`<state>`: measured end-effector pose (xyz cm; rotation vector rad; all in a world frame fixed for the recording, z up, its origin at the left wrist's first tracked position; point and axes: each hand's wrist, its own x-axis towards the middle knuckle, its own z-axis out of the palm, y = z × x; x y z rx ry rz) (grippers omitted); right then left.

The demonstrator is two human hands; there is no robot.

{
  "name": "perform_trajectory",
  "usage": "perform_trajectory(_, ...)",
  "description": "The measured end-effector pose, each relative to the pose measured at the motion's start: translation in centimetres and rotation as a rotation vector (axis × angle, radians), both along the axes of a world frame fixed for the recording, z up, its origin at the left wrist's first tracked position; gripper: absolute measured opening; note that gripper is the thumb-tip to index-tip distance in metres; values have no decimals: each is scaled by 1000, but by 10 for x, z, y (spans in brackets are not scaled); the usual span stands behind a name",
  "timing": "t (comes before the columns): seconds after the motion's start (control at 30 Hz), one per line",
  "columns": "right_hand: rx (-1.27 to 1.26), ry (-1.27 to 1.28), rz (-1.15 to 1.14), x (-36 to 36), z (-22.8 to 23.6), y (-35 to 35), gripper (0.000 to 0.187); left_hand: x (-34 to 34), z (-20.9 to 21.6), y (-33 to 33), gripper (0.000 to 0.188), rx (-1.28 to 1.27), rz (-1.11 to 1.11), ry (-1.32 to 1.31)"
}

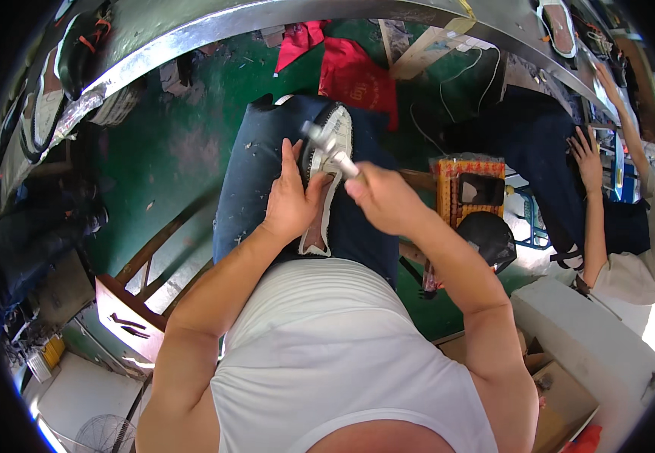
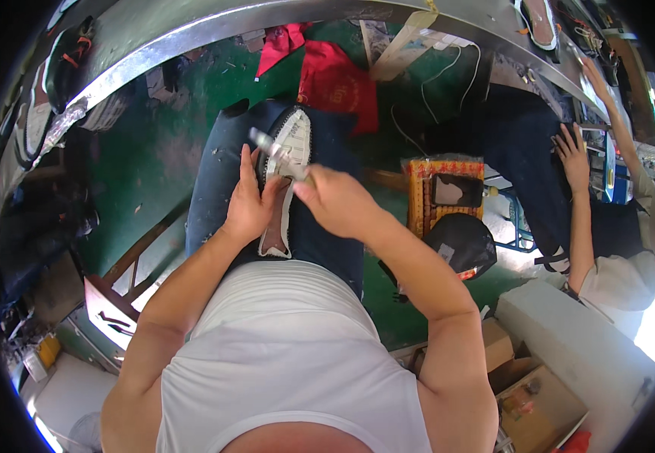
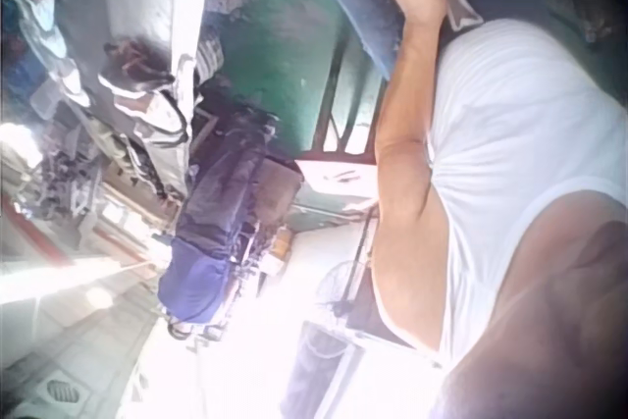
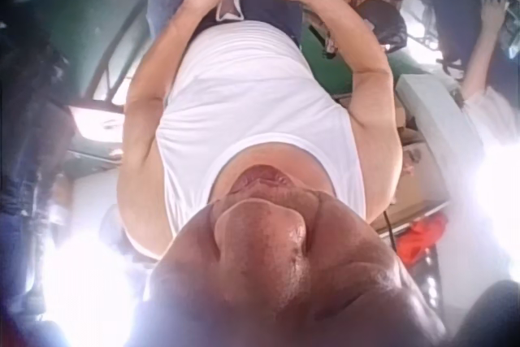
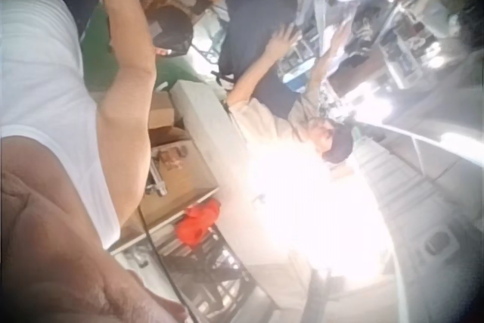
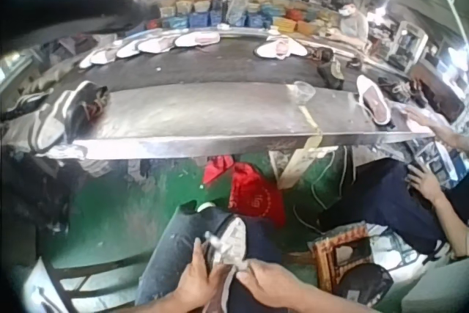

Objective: The person is stitching and assembling parts of a shoe on an assembly line.

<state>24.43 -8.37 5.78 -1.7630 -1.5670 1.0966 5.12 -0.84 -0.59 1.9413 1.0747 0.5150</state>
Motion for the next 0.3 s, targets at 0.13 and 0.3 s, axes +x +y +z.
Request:
perform_trajectory(0.13, -103, -223, 101, -4, -12, -8, 38, -20, -1, 0, 94, -444, -100, -174)
perform_trajectory(0.3, -254, -182, 103, 3, 10, -9, 41, -48, -1, -16, 101, -692, -273, -224)
